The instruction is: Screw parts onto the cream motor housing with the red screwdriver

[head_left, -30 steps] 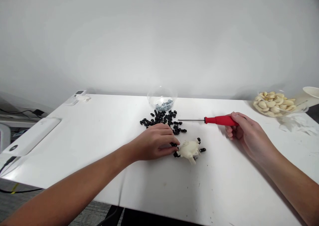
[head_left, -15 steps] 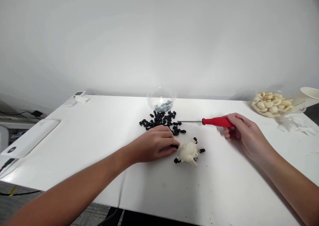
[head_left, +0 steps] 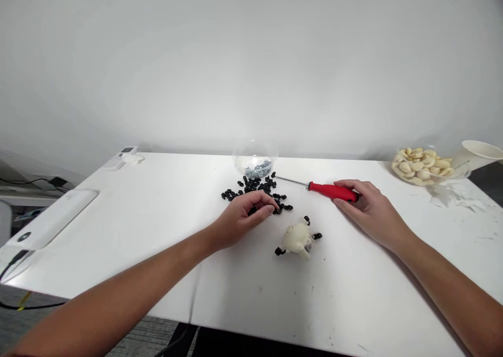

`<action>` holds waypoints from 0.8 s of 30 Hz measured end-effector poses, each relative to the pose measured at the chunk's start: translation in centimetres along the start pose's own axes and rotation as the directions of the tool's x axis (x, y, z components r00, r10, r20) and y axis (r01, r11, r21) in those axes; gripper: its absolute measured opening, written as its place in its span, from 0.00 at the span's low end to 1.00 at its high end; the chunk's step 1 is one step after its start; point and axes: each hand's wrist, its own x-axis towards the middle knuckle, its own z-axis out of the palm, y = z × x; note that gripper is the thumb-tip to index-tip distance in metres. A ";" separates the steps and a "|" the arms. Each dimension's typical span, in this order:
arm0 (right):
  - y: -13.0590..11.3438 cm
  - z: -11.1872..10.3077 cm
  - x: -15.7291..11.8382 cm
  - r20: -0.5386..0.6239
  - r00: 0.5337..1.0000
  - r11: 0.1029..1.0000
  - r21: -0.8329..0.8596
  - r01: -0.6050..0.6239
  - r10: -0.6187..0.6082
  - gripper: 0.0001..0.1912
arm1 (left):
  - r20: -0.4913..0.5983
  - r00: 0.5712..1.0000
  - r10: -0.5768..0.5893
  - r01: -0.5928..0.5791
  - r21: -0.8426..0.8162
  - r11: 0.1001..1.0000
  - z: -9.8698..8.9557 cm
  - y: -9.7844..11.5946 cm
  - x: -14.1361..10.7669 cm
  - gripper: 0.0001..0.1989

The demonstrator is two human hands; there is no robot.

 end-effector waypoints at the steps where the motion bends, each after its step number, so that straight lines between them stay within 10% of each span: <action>1: 0.2 0.1 0.0 -0.011 0.999 0.999 -0.019 0.031 -0.031 0.20 | -0.007 0.999 -0.039 0.038 -0.082 0.996 0.0 0.0 0.0 0.12; 8: -3.2 0.6 -0.6 -0.150 0.941 0.949 -0.134 0.285 -0.303 0.15 | -0.026 0.995 -0.098 0.089 -0.229 0.969 0.1 -0.7 0.3 0.15; 12: -8.2 1.2 -0.8 -0.025 0.902 0.902 0.023 0.431 -0.430 0.14 | -0.025 1.000 -0.005 0.003 -0.088 0.996 0.0 -1.0 0.4 0.15; 17: -10.8 3.5 1.3 0.061 0.742 0.742 0.124 0.658 -0.668 0.13 | -0.006 0.999 0.032 -0.032 -0.139 0.990 0.0 -1.2 0.4 0.15; 24: -9.8 5.7 2.9 -0.158 0.605 0.595 0.112 0.796 -0.780 0.17 | -0.001 1.000 0.000 0.000 -0.206 0.978 0.0 -1.3 0.6 0.13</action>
